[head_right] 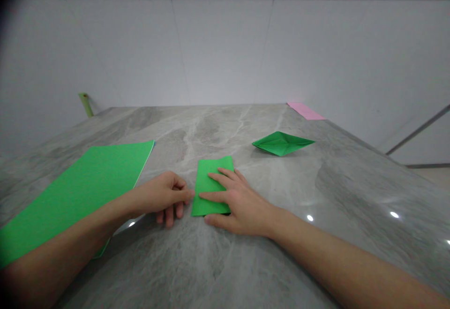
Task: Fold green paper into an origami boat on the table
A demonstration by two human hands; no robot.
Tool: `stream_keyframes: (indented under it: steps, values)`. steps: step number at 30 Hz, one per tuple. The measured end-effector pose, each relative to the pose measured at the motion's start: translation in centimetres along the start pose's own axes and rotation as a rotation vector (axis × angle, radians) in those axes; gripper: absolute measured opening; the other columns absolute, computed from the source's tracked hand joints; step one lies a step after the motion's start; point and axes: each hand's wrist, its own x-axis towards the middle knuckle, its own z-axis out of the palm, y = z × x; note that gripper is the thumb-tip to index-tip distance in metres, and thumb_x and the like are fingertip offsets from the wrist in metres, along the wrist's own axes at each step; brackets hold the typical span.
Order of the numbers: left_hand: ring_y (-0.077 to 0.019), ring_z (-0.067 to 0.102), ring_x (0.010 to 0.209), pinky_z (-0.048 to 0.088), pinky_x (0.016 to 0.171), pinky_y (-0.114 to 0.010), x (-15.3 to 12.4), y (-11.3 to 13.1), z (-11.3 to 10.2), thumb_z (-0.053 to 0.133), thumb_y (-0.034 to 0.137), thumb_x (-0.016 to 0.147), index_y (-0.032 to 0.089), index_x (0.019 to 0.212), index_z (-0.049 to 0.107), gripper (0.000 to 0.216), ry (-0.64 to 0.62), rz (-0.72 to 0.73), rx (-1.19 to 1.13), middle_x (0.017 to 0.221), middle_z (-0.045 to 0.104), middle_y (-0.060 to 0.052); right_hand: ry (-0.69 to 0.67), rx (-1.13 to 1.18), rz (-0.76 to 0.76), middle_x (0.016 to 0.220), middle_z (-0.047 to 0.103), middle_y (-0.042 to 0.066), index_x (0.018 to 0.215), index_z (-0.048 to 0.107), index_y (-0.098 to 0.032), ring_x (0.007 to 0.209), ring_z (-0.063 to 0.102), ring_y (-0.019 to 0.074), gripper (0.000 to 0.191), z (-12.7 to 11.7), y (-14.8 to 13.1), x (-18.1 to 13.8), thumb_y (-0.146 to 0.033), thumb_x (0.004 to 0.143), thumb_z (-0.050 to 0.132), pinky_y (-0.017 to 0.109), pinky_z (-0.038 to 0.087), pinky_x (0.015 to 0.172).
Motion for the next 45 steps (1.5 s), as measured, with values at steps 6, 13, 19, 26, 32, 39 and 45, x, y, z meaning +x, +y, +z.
stream_keyframes:
  steps: [6, 13, 19, 26, 32, 39, 45]
  values:
    - [-0.0106, 0.057, 0.036, 0.038, 0.033, -0.017, -0.3, 0.1, -0.6, 0.057, 0.032, 0.075, 0.017, 0.068, 0.058, 0.017, -0.036, 0.099, 0.092, 0.061, 0.066, 0.001, 0.005, 0.006, 0.012, 0.154, 0.04, 0.012, 0.136, 0.058, -0.034, 0.142, 0.028, 0.041, 0.052, 0.2, 0.1, 0.0, -0.05, 0.087, 0.063, 0.065, 0.022, 0.111]
    - [-0.0133, 0.058, 0.045, 0.044, 0.046, -0.023, -0.1, -0.1, -0.5, 0.054, 0.026, 0.077, 0.018, 0.084, 0.064, 0.015, 0.158, 0.265, 0.33, 0.062, 0.064, 0.001, 0.024, 0.03, -0.008, 0.153, 0.041, 0.011, 0.133, 0.061, -0.035, 0.142, 0.028, 0.0402, 0.047, 0.3, 0.2, 0.1, -0.049, 0.089, 0.063, 0.064, 0.022, 0.112]
    - [-0.0298, 0.054, 0.122, 0.04, 0.105, -0.043, 0.4, -0.9, -1.4, 0.063, 0.03, 0.079, 0.02, 0.116, 0.068, 0.038, 0.433, 0.604, 0.74, 0.132, 0.057, -0.013, 0.011, 0.018, -0.031, 0.151, 0.044, 0.012, 0.13, 0.064, -0.032, 0.142, 0.029, 0.0382, 0.043, 0.1, 0.3, 0.0, -0.048, 0.089, 0.062, 0.062, 0.021, 0.113]
    - [-0.0392, 0.02, 0.146, 0.019, 0.116, -0.06, 0.7, -1.4, -1.8, 0.06, 0.039, 0.083, 0.015, 0.141, 0.046, 0.064, 0.293, 0.504, 0.777, 0.157, 0.032, -0.015, 0.081, 0.026, -0.068, 0.136, 0.058, 0.012, 0.123, 0.07, -0.027, 0.127, 0.044, 0.0326, 0.04, -0.3, 0.3, -0.1, -0.047, 0.09, 0.06, 0.055, 0.034, 0.109]
    - [-0.0401, 0.019, 0.147, 0.015, 0.115, -0.065, 1.0, -1.5, -1.8, 0.062, 0.039, 0.081, 0.02, 0.139, 0.046, 0.063, 0.28, 0.501, 0.746, 0.158, 0.031, -0.013, 0.062, 0.013, -0.033, 0.145, 0.05, 0.011, 0.13, 0.064, -0.03, 0.141, 0.027, 0.0389, 0.041, 0.1, 0.5, -0.1, -0.044, 0.092, 0.058, 0.064, 0.021, 0.112]
    - [-0.0414, 0.018, 0.147, 0.01, 0.113, -0.071, 1.4, -1.7, -1.9, 0.063, 0.041, 0.081, 0.022, 0.139, 0.043, 0.063, 0.268, 0.538, 0.734, 0.158, 0.032, -0.012, 0.01, -0.007, -0.024, 0.151, 0.043, 0.012, 0.134, 0.061, -0.031, 0.144, 0.023, 0.0417, 0.049, 0.1, 0.7, 0.1, -0.05, 0.089, 0.06, 0.068, 0.016, 0.112]
    - [-0.0412, 0.018, 0.147, 0.01, 0.113, -0.071, 1.5, -1.8, -1.9, 0.063, 0.044, 0.082, 0.022, 0.139, 0.042, 0.064, 0.269, 0.529, 0.738, 0.158, 0.032, -0.012, 0.022, 0.018, -0.02, 0.151, 0.043, 0.012, 0.134, 0.061, -0.03, 0.144, 0.023, 0.0411, 0.05, 0.1, 0.7, 0.2, -0.051, 0.089, 0.061, 0.068, 0.016, 0.112]
